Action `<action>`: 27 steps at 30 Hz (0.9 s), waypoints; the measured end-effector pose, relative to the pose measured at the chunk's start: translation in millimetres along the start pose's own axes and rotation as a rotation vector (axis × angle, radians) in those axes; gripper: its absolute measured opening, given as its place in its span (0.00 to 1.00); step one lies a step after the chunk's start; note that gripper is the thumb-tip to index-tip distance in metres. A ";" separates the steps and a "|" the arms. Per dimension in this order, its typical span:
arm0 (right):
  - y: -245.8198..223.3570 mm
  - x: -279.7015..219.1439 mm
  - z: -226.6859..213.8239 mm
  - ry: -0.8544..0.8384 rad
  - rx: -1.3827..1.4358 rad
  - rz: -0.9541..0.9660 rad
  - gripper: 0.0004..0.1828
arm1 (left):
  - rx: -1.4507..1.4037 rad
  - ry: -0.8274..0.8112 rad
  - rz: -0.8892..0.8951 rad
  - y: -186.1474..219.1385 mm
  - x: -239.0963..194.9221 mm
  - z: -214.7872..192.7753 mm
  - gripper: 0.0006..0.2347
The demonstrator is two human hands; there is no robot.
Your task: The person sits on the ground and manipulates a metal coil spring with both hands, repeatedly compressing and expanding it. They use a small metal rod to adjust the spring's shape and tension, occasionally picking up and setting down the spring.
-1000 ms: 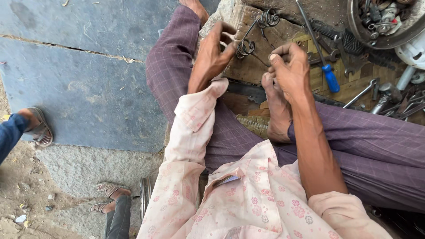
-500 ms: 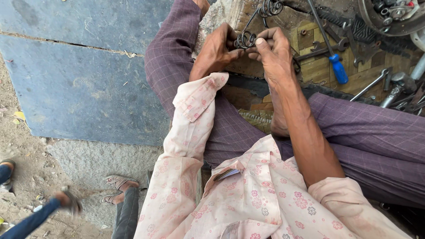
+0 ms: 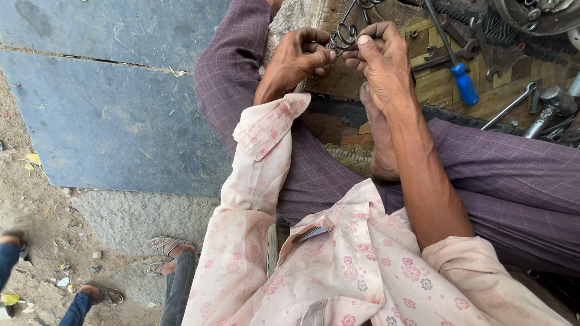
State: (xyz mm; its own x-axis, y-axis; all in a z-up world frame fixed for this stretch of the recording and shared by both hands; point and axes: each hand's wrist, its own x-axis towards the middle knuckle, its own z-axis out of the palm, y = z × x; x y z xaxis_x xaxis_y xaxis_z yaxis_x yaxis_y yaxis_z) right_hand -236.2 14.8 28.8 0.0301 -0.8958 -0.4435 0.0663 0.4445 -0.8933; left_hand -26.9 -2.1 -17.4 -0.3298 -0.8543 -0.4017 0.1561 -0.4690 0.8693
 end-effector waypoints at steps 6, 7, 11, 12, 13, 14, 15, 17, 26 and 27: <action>-2.9 -3.6 0.1 -0.007 0.026 -0.003 0.07 | -0.058 -0.023 -0.086 -1.0 0.9 -0.6 0.19; -3.8 -3.7 -0.3 -0.010 0.023 -0.004 0.07 | -0.039 -0.030 -0.060 -0.6 0.8 -0.9 0.19; -5.1 -4.7 -2.1 -0.016 0.057 -0.013 0.07 | -0.008 -0.045 0.009 0.7 -3.9 -1.6 0.20; -5.1 -5.1 -2.6 -0.020 0.066 -0.018 0.07 | -0.011 -0.059 0.012 1.1 -4.1 -1.6 0.20; -5.3 -5.3 -2.7 -0.025 0.076 -0.023 0.07 | -0.013 -0.072 0.015 1.9 -4.0 -1.7 0.21; -5.5 -5.5 -2.6 -0.022 0.064 -0.023 0.07 | -0.015 -0.084 0.019 2.7 -3.7 -1.6 0.21; -6.0 -5.6 -2.4 -0.019 0.051 -0.022 0.06 | -0.024 -0.085 0.020 3.3 -3.4 -1.1 0.20; -6.9 -5.9 -1.7 -0.023 0.050 -0.020 0.06 | -0.041 -0.086 0.023 3.6 -2.6 0.6 0.19; -6.8 -5.5 0.5 0.003 0.018 -0.028 0.05 | -0.089 0.000 0.019 -4.1 3.9 -0.3 0.13; -5.5 -4.8 1.2 0.024 -0.002 -0.016 0.05 | -0.082 -0.006 0.033 -5.6 4.8 -0.5 0.13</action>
State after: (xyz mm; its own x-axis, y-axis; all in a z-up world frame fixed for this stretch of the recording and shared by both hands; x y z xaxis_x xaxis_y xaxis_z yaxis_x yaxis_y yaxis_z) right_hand -235.5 16.6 35.9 0.0051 -0.9025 -0.4306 0.0649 0.4300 -0.9005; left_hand -28.9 -3.7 -24.4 -0.3284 -0.8686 -0.3711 0.2428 -0.4574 0.8555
